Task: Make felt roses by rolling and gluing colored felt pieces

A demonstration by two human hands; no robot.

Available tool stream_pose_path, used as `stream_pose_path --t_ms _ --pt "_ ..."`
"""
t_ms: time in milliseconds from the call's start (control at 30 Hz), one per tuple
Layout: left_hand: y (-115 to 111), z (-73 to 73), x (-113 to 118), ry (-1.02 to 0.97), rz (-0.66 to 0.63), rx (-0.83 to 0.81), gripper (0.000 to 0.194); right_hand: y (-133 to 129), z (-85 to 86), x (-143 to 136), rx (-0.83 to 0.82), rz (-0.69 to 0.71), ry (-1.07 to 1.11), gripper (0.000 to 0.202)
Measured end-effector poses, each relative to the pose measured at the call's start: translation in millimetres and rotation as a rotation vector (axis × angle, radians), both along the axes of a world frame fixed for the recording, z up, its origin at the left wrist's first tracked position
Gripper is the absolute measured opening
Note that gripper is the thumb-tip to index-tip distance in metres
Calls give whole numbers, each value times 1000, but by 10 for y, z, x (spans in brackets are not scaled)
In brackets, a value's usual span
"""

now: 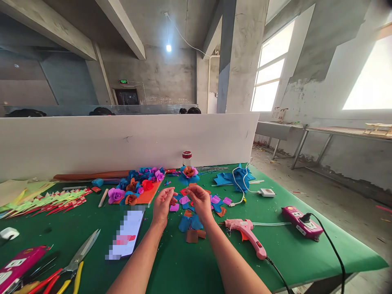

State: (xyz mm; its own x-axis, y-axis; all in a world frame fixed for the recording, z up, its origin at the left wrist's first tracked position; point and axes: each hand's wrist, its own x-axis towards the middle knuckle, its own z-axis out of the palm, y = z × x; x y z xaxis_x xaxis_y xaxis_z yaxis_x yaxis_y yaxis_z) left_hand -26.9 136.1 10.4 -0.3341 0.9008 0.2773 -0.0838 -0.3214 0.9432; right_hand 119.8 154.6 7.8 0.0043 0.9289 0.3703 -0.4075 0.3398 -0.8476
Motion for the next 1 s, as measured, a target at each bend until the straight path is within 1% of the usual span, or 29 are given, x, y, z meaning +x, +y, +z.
stream_pose_path --t_ms 133,167,200,333,433,533,667,733,867,1000 --pt "-18 3 14 32 -29 16 43 -79 40 -8 119 -141 -171 19" --pt "-25 3 22 57 -49 18 40 -88 40 -15 121 -147 -185 19" --pt "-34 4 32 83 -70 19 38 -91 36 -25 102 -123 -170 19" --pt "-72 10 65 162 -136 19 32 -66 3 -71 -8 49 -40 24" --pt "-84 8 69 181 -143 6 32 -55 -6 -80 -47 91 -14 26" --pt "-80 2 65 183 -173 -22 34 -58 -6 -65 -88 108 8 27" --pt "-87 11 87 202 -298 -57 35 -42 -25 -50 -144 91 37 29" --pt "-100 21 113 199 -340 -59 34 -24 -39 -50 -169 71 47 30" --pt "-109 17 162 147 -357 -61 31 1 -61 -58 -189 51 57 29" --pt "-100 10 178 153 -344 -67 31 -1 -63 -62 -186 71 53 28"
